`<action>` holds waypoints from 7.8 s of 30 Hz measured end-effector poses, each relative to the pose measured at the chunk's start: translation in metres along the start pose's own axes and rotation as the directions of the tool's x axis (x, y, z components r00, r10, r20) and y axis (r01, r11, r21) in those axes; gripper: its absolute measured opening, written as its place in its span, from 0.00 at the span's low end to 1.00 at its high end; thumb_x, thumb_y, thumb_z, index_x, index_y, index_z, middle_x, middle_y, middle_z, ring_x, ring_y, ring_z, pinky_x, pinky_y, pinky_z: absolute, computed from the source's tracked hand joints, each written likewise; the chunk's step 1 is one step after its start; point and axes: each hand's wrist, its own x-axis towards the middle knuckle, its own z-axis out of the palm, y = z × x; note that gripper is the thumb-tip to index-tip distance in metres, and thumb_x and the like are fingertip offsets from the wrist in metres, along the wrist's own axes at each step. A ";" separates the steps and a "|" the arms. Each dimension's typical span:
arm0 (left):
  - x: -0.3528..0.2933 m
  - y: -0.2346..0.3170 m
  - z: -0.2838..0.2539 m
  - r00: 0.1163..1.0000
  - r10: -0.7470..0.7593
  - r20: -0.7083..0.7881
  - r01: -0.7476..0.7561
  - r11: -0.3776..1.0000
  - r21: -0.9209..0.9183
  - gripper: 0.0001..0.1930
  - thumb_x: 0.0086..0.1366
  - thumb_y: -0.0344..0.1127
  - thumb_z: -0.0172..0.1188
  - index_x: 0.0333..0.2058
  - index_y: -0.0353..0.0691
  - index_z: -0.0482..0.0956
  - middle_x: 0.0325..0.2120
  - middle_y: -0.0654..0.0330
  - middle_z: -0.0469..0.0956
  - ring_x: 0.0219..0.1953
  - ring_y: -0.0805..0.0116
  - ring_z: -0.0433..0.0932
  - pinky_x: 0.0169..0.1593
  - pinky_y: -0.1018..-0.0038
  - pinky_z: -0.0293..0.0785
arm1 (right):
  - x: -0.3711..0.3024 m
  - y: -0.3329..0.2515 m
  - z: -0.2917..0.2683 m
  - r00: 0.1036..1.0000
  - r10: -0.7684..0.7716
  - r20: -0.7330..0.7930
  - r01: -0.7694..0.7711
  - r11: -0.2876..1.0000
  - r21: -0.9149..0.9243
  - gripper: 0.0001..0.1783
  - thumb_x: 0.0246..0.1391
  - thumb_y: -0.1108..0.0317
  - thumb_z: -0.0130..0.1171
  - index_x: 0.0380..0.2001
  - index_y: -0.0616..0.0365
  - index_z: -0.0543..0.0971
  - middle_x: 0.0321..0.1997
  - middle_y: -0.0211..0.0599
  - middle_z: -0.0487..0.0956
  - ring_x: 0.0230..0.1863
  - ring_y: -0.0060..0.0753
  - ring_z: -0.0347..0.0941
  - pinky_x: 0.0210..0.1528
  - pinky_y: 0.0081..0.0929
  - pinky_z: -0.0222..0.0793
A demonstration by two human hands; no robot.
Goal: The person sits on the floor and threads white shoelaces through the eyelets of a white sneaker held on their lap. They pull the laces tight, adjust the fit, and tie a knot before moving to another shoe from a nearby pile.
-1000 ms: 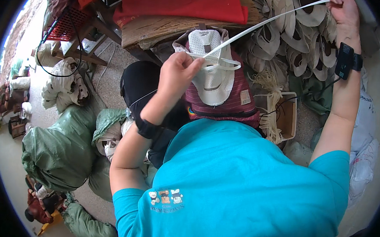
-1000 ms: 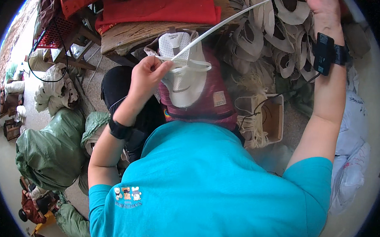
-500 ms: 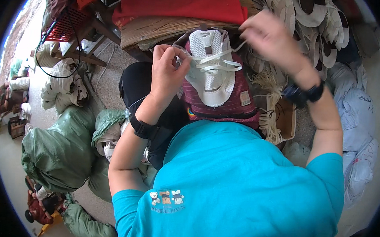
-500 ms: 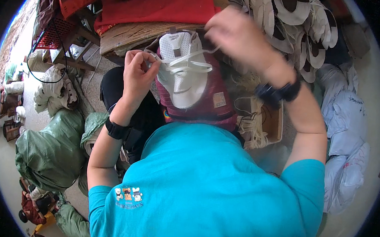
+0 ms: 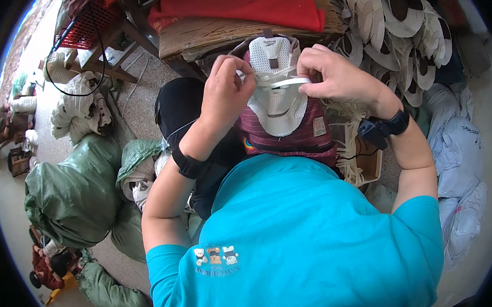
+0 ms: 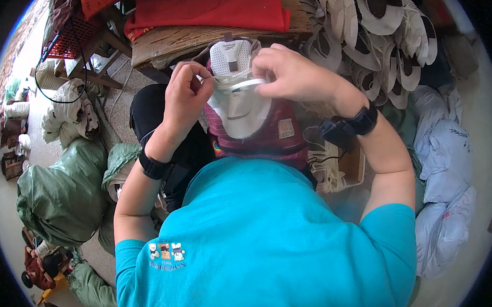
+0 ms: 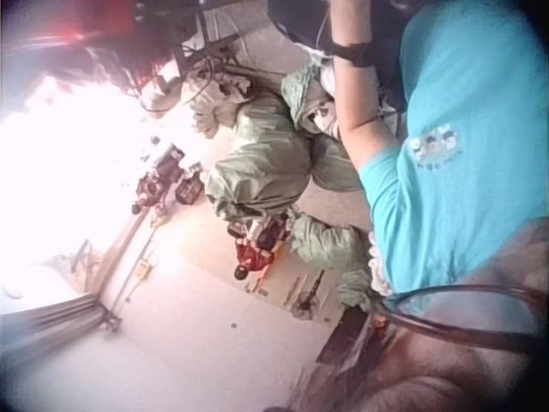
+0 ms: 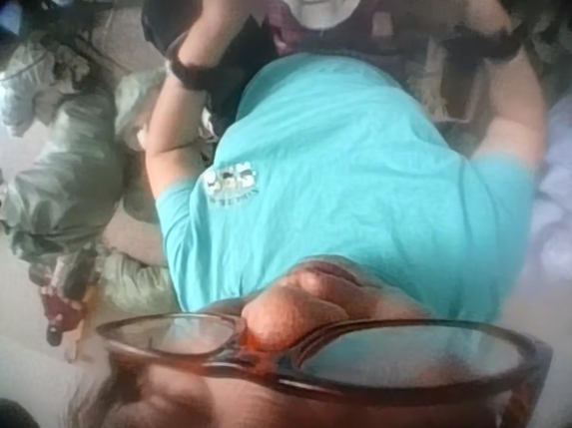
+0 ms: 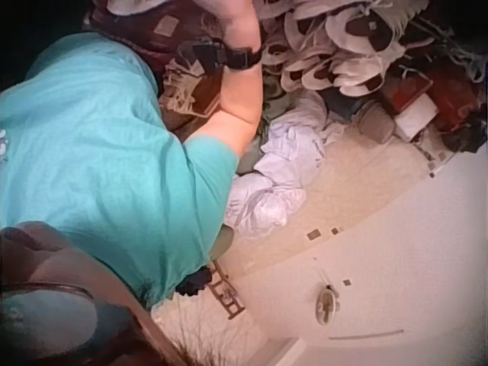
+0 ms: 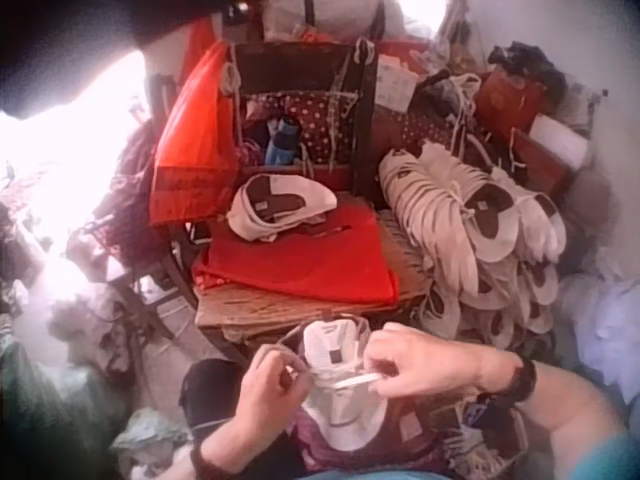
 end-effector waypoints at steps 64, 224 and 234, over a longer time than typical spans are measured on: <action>-0.114 -0.168 -0.274 0.448 -0.729 -0.518 0.131 0.627 -0.768 0.13 0.67 0.24 0.57 0.50 0.37 0.77 0.35 0.60 0.80 0.32 0.77 0.72 0.36 0.81 0.66 | -0.158 0.250 -0.033 0.217 0.905 -0.367 0.513 0.214 0.831 0.12 0.64 0.75 0.49 0.49 0.67 0.73 0.42 0.45 0.81 0.39 0.29 0.78 0.39 0.21 0.74; 0.003 0.016 0.008 0.975 0.187 -0.123 -0.151 0.955 0.257 0.06 0.60 0.28 0.64 0.35 0.47 0.82 0.32 0.63 0.73 0.39 0.62 0.72 0.45 0.66 0.65 | 0.101 -0.080 -0.021 0.787 -0.254 -0.562 0.430 0.880 0.204 0.04 0.53 0.81 0.62 0.33 0.64 0.81 0.34 0.35 0.76 0.34 0.27 0.75 0.36 0.23 0.71; 0.015 0.018 0.013 0.979 0.195 -0.062 -0.142 0.864 0.484 0.05 0.55 0.33 0.68 0.31 0.47 0.81 0.31 0.66 0.77 0.41 0.61 0.72 0.47 0.64 0.64 | 0.098 -0.053 -0.014 0.696 -0.332 -0.637 0.505 0.857 0.105 0.05 0.54 0.77 0.62 0.35 0.62 0.81 0.34 0.36 0.78 0.36 0.29 0.77 0.39 0.25 0.73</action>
